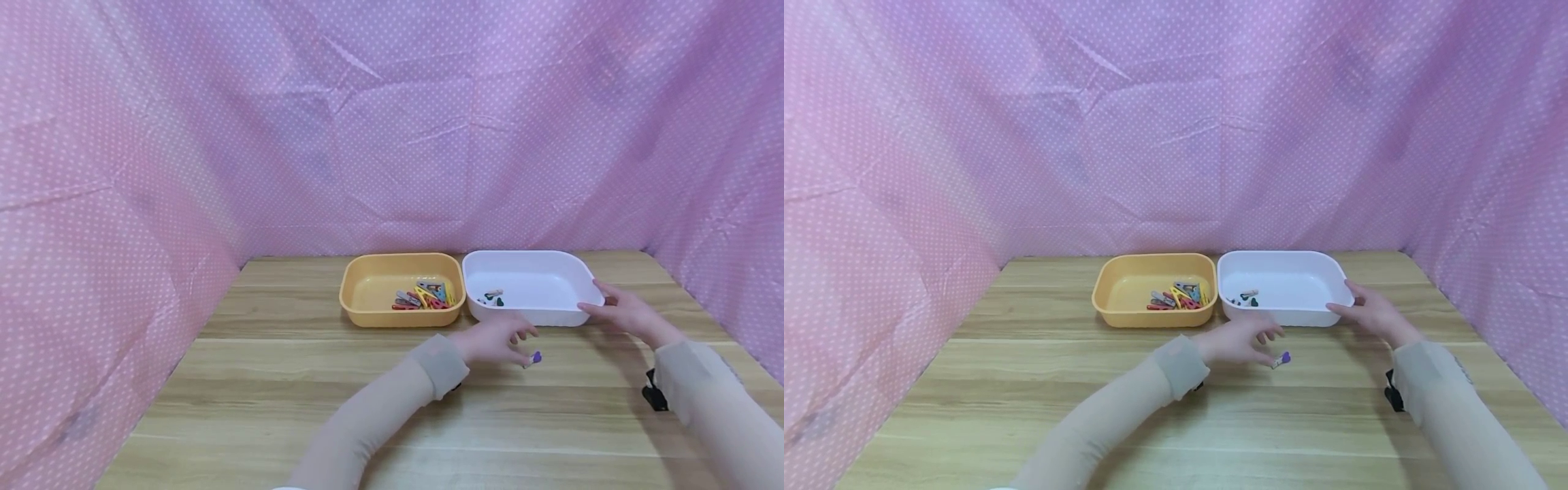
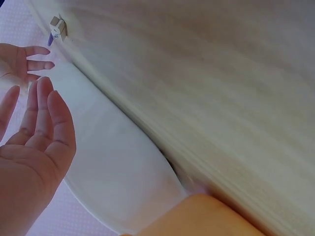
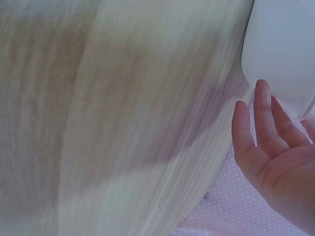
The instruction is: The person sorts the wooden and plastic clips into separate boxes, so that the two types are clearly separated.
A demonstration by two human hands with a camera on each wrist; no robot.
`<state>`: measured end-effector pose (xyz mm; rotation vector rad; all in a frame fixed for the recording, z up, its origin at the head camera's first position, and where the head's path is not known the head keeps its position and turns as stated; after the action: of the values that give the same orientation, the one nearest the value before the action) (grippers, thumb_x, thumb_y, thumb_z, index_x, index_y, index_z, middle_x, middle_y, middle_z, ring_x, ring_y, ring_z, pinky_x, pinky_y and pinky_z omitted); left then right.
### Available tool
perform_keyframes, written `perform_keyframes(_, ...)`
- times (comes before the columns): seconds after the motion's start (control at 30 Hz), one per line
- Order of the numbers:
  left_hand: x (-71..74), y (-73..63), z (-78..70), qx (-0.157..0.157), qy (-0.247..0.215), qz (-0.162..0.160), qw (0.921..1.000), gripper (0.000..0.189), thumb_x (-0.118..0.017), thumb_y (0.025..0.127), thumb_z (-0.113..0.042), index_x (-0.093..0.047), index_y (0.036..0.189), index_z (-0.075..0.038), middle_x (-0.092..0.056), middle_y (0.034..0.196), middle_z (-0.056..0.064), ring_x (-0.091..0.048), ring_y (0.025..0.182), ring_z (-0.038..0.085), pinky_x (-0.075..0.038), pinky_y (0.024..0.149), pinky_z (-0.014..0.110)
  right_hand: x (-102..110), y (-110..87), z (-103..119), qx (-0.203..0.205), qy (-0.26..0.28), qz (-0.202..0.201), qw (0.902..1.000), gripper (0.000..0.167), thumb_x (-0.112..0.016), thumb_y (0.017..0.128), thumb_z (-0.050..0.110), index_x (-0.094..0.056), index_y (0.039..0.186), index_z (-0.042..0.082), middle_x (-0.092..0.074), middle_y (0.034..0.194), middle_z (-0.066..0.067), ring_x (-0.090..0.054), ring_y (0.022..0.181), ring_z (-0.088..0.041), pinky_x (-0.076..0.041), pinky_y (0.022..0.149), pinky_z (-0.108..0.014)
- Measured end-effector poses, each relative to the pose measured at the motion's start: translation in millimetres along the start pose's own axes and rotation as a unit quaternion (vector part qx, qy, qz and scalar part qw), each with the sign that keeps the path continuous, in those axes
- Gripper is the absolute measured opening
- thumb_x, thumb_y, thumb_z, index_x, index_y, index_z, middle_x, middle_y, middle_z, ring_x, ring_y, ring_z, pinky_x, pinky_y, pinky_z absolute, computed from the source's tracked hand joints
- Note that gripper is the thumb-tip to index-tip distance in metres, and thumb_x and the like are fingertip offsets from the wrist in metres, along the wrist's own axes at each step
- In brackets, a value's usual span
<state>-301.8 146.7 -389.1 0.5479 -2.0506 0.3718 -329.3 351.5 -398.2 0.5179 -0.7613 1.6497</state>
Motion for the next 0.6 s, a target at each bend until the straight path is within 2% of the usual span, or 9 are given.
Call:
perform_keyframes(0.3,-3.2,2.4,-1.4,0.002,0.007,0.007,0.9999,0.052,-0.072,0.084,-0.027,-0.053,0.131,-0.013,-0.061,0.117,0.004,-0.058,0.098,0.006,-0.040,0.082,0.007,0,0.6,0,-0.004,0.002,-0.001,1.0000,0.086,-0.053,0.096,0.037,-0.001,0.144,-0.012,-0.032,0.131,-0.048,-0.054,0.109,-0.042,-0.054,0.081,-0.045)
perform_keyframes(0.6,-12.1,1.7,7.5,0.066,-0.043,0.045,0.9959,0.057,-0.072,0.084,-0.032,-0.049,0.135,-0.023,-0.055,0.120,-0.004,-0.055,0.101,0.002,-0.044,0.082,0.012,-1,0.1,3,0.000,0.004,-0.004,1.0000,0.086,-0.054,0.096,0.036,-0.002,0.144,-0.013,-0.033,0.130,-0.048,-0.056,0.106,-0.041,-0.055,0.079,-0.044)
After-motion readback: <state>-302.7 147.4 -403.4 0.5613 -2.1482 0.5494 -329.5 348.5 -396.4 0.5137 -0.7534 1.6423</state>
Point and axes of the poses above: each hand's wrist, its own y-axis towards the middle knuckle, its own x-axis out of the back of the hand, z = x × y, the point moved 8 cm from there along y, towards the middle knuckle
